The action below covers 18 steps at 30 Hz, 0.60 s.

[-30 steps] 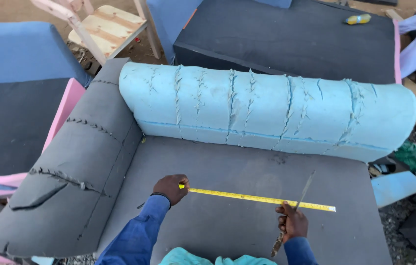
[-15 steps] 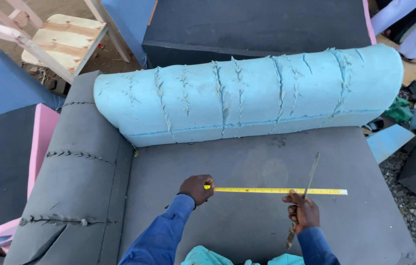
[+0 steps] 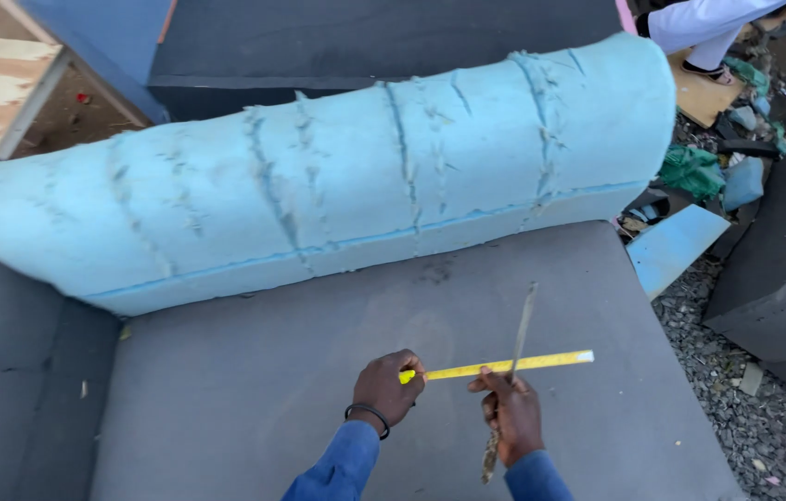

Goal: Measure and mark dimensions on upholstery foam using a tape measure and a scribe

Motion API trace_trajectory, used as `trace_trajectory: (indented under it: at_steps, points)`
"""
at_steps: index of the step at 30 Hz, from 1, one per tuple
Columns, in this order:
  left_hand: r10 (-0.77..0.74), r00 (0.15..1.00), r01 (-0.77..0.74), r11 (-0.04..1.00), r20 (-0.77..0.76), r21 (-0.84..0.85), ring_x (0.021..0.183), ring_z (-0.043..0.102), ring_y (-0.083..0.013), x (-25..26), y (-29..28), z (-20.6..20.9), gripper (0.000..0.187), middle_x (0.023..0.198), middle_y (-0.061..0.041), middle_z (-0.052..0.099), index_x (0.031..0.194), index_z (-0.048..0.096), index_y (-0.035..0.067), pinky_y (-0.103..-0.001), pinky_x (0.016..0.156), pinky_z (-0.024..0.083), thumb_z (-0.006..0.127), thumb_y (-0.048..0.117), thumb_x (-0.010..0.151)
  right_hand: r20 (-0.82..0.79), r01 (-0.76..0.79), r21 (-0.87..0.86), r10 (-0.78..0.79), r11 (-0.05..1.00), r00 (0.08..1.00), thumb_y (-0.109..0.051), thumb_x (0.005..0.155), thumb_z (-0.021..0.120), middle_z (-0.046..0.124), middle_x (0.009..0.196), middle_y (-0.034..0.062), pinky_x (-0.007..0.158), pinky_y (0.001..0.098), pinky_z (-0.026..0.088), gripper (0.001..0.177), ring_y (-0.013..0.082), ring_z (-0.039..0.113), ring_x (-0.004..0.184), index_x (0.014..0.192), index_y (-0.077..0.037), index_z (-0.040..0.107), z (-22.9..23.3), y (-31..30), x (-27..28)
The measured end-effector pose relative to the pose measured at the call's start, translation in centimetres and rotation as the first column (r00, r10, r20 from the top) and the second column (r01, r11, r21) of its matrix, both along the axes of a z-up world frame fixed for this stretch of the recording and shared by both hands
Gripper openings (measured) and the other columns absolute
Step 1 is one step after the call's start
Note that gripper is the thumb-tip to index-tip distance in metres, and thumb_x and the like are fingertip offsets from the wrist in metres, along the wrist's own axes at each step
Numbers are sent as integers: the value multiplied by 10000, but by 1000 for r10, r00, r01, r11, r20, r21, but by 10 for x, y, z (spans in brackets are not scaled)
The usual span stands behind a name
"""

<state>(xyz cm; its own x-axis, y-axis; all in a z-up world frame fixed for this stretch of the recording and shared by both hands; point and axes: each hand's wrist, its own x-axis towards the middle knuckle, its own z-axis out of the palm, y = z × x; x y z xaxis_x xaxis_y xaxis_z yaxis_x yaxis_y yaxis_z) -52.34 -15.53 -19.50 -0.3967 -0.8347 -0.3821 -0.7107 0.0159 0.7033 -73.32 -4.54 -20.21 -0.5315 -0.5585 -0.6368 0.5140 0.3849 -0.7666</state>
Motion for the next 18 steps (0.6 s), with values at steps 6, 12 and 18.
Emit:
trace_trajectory:
  at_steps: [6, 12, 18]
  points:
    - [38, 992, -34, 999, 124, -39, 1019, 744, -258, -90, -33, -78, 81, 1061, 76, 847, 990, 773, 331, -485, 821, 583, 733, 379, 939, -113, 153, -26, -155, 988, 981, -190, 1101, 787, 773, 883, 233, 441, 340, 181, 243, 152, 319, 436, 973, -95, 603, -98, -39, -194]
    - [158, 944, -149, 987, 291, -51, 1084, 731, -290, -148, -62, -153, 43, 1119, 39, 820, 1036, 750, 324, -514, 822, 640, 729, 287, 1040, -194, 6, 308, 56, 951, 979, -718, 1197, 587, 699, 780, 186, 509, 404, 339, 750, 230, 480, 586, 943, -30, 745, -137, -76, -261]
    - [203, 899, -128, 969, 388, -211, 1091, 697, -346, -161, -98, -230, 102, 1082, 2, 714, 998, 736, 357, -603, 814, 580, 663, 300, 1043, -103, 59, 359, -23, 931, 994, -561, 1257, 621, 595, 636, 241, 494, 479, 303, 745, 268, 404, 501, 822, 38, 707, -210, -77, -276]
